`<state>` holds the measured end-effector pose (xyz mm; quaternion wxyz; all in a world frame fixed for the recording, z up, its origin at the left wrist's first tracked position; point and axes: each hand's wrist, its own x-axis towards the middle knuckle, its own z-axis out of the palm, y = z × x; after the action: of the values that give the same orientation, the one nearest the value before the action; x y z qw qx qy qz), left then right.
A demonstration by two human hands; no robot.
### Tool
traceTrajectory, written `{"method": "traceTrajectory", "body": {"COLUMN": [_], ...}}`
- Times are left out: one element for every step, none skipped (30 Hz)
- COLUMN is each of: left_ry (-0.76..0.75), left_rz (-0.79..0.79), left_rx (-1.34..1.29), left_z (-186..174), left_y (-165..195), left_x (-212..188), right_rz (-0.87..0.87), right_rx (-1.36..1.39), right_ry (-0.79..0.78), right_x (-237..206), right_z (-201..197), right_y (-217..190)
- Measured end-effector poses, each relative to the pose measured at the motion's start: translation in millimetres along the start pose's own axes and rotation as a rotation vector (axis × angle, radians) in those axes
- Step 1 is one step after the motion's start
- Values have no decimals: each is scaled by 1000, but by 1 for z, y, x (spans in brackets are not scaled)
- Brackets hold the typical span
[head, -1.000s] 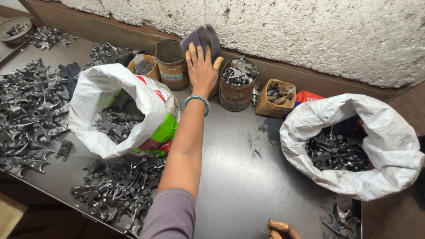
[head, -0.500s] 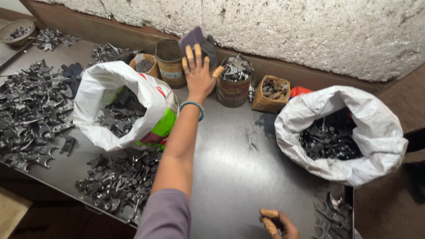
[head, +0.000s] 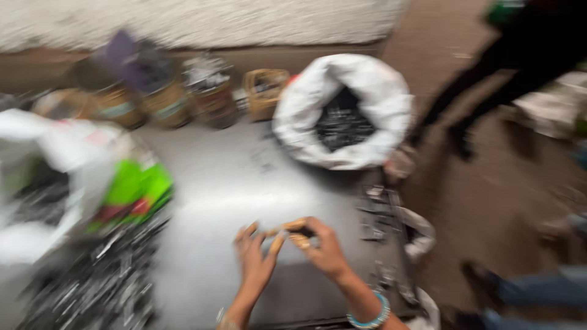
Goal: The person stands at a metal table and rubs grime off small dark metal castings one at a time with their powder-covered fingers, placing cleaned pieces into piles and pushing parts toward sacks on the table. They briefly handle a black glove and a tablet lying on the table.
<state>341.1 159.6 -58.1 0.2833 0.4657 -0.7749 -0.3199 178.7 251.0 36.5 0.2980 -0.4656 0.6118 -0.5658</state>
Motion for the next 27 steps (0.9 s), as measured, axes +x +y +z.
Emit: {"method": "traceTrajectory", "body": {"left_ry": [42, 60, -43, -151, -238, -325, -407, -487, -500, -518, -539, -457, -370, -277, -316, -348, -378, -360, -346, -335, -298, -265, -235, -210, -191, -177, -170], "left_rz": [117, 183, 145, 73, -16, 3, 10, 10, 43, 70, 90, 65, 34, 2, -11, -22, -32, -18, 12, 57, 68, 89, 114, 147, 166, 200, 227], "left_rx": [153, 239, 378, 530, 698, 823, 952, 1086, 1070, 1061, 1055, 918, 782, 650, 661, 662, 659, 684, 703, 724, 716, 704, 682, 652, 636, 602, 565], "left_z": [-1, -3, -6, -7, -10, -11, -14, -17, -19, -23, -28, -33, -35, -38, -42, -43, -46, -49, -49, -51, -51, -50, -47, -41, -38, -29, -4], "left_y": [4, 9, 11, 15, 17, 18, 19, 21, 23, 24, 25, 27, 29, 31, 32, 34, 34, 34, 34, 34, 35, 37, 40, 44, 47, 52, 65], "left_x": [-11, -18, -20, -20, -18, -12, -8, -4, -2, -2, -2, -5, -8, -10, -12, -11, -11, -13, -12, -12, -11, -11, -13, -13, -14, -15, -17], "right_rz": [-12, -26, -5, 16, 68, 114, 159, 164, 171, 185, 190, 200, 212, 211, 212, 205, 200, 197, 190, 228, 266, 302, 256, 213, 215, 225, 290], "right_rx": [-19, -44, -83, -110, -75, -30, 21, 70, 124, 185, 232, 281, 332, 327, 323, 311, 332, 351, 363, 340, 322, 304, 215, 107, -74, -18, 96], "right_ry": [18, 44, 98, 138, 197, 238, 263, 293, 319, 342, 353, 355, 349, 337, 321, 305, 274, 251, 243, 212, 201, 199, 210, 237, 281, 283, 321], "right_x": [-3, -4, -6, -9, -12, -12, -13, -12, -10, -11, -12, -14, -16, -18, -22, -22, -23, -26, -30, -31, -32, -34, -37, -39, -37, -42, -45], "right_z": [-5, -13, -22, -31, -40, -45, -50, -55, -59, -58, -58, -59, -58, -56, -53, -49, -41, -33, -28, -21, -11, -2, 5, 8, 12, 10, 9], "right_y": [-3, -5, -4, -2, 2, 9, 16, 25, 35, 45, 55, 64, 72, 79, 85, 91, 96, 100, 103, 105, 107, 108, 108, 106, 104, 101, 97]}}
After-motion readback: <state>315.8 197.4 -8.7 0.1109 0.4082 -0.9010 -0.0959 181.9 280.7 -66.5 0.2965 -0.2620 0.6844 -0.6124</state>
